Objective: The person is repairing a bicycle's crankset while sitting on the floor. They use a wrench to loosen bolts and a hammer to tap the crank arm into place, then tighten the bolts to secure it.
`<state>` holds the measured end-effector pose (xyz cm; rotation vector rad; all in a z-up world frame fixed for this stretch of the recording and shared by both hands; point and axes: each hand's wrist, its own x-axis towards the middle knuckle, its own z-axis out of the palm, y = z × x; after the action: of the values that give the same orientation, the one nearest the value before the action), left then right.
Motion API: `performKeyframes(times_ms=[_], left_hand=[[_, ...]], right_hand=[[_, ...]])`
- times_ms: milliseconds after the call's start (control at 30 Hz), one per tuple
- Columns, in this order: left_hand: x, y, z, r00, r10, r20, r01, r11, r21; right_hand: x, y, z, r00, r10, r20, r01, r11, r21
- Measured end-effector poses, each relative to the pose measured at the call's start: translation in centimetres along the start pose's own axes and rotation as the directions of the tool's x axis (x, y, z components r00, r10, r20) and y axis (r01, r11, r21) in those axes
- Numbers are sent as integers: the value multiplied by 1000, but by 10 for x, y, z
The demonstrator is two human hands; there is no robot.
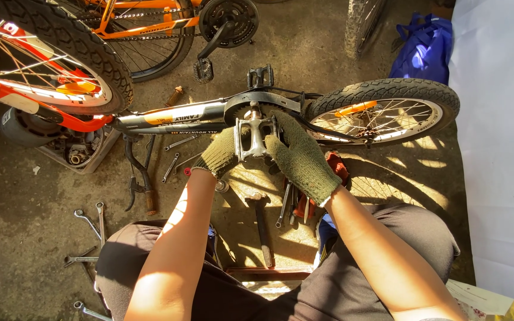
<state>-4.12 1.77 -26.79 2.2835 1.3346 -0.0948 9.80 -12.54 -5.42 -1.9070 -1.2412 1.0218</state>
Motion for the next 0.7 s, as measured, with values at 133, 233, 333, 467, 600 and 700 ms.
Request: performKeyframes(times_ms=[133,233,333,467,600,700], left_hand=[[37,-29,50,992,-100,-75,112,977,182],[63,-51,89,952,-219,-214,292,858,423],[93,-71,127,881,-289,-374,468,648,601],[127,-92,181,738,-286,-611,672,221,707],[154,-94,234,583,-152,-798,760,-247,602],[184,-86,274,500,-5,-866,739,-519,430]], right_hand=[[1,2,-1,1000,1,13,-1,1000,11],[7,9,2,1000,8,9,-8,1000,0],[15,12,4,1000,24,12,-23,999,-32],[6,4,6,1000,12,10,-11,1000,-23],[0,-3,9,999,49,-2,-49,998,-39],[-4,-7,6,1000,25,-10,-25,999,-38]])
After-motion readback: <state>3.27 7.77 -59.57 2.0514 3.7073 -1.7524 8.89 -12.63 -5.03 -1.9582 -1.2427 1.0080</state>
